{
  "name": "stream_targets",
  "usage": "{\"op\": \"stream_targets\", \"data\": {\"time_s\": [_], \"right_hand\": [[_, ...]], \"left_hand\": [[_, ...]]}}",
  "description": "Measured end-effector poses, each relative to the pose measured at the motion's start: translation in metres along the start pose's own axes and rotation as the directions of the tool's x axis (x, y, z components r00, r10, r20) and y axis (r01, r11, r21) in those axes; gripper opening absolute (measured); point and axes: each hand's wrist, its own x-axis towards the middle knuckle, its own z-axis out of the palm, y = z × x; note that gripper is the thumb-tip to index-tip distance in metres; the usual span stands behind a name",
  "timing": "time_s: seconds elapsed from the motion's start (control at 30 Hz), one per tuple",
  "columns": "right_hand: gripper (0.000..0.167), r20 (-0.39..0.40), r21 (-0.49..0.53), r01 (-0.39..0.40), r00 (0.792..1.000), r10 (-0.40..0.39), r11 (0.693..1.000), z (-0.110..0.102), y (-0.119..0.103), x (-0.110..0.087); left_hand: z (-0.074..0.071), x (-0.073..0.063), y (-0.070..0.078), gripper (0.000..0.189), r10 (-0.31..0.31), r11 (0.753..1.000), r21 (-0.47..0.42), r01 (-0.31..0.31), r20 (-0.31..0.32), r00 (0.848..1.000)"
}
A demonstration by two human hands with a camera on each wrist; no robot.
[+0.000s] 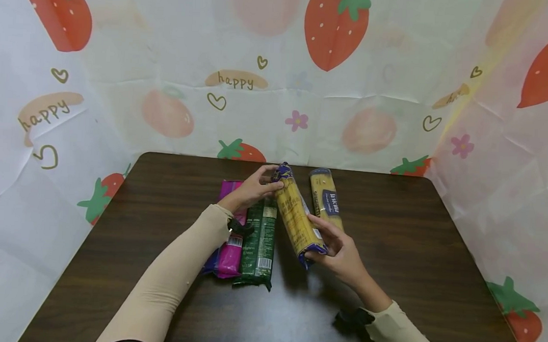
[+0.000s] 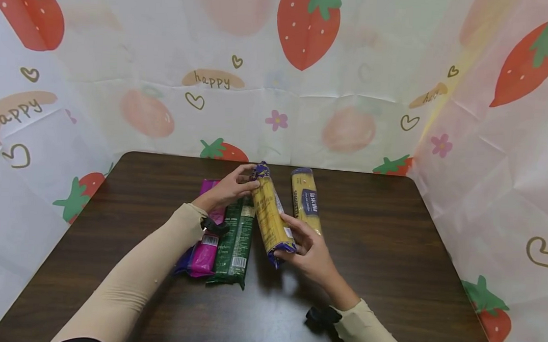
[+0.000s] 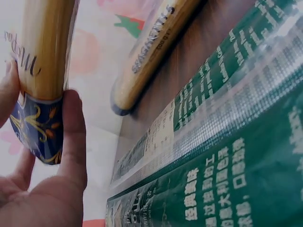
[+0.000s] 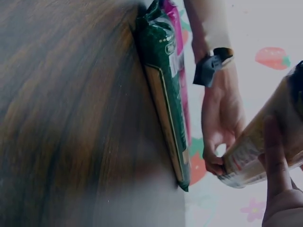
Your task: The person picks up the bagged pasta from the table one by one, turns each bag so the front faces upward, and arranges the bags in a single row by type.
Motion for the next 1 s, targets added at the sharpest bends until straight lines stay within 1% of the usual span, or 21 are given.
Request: {"op": "stream_targets", "data": {"time_s": [0.1, 0.23, 0.4, 0.5, 0.57, 0.77, 0.9, 1.0], "right_hand": [[0.079, 0.011, -0.033, 0.001, 1.000, 0.000, 0.999, -0.0022, 0.0008, 0.0003], [0.078, 0.020, -0.079, -0.002, 1.000, 0.004, 0.997, -0.0038, 0.0002, 0.0006], [0.074, -0.009, -0.188, -0.053, 0.999, 0.052, 0.981, -0.0031, -0.0023, -0.0013], [0.075, -0.019, -0.246, -0.087, 0.996, 0.085, 0.965, -0.0023, -0.0032, -0.0025], [0.076, -0.019, -0.264, -0.103, 0.995, 0.101, 0.959, -0.0015, -0.0035, -0.0031], [0.076, -0.027, -0.253, -0.134, 0.991, 0.132, 0.958, 0.0017, -0.0028, -0.0036], [0.075, -0.044, -0.247, -0.155, 0.988, 0.149, 0.957, 0.0033, -0.0004, -0.0037], [0.074, -0.057, -0.241, -0.172, 0.985, 0.163, 0.955, 0.0039, 0.0019, -0.0045]], "left_hand": [[-0.0015, -0.0002, -0.0018, 0.071, -0.004, 1.000, 0.008, 0.004, -0.035, 0.999], [-0.0020, -0.0007, -0.0031, 0.076, -0.027, 1.000, 0.003, 0.027, -0.078, 0.997], [-0.0029, -0.0017, -0.0028, 0.076, -0.061, 0.998, -0.001, 0.061, -0.109, 0.992], [-0.0038, -0.0024, -0.0023, 0.073, -0.067, 0.998, -0.007, 0.067, -0.111, 0.992], [-0.0044, -0.0024, -0.0022, 0.072, -0.067, 0.998, -0.009, 0.066, -0.109, 0.992], [-0.0034, -0.0034, -0.0003, 0.073, -0.061, 0.998, 0.007, 0.062, -0.111, 0.992], [-0.0034, -0.0049, 0.0032, 0.074, -0.074, 0.997, -0.038, 0.071, -0.100, 0.992], [-0.0055, -0.0066, 0.0066, 0.075, -0.100, 0.993, -0.076, 0.095, -0.067, 0.993]]}}
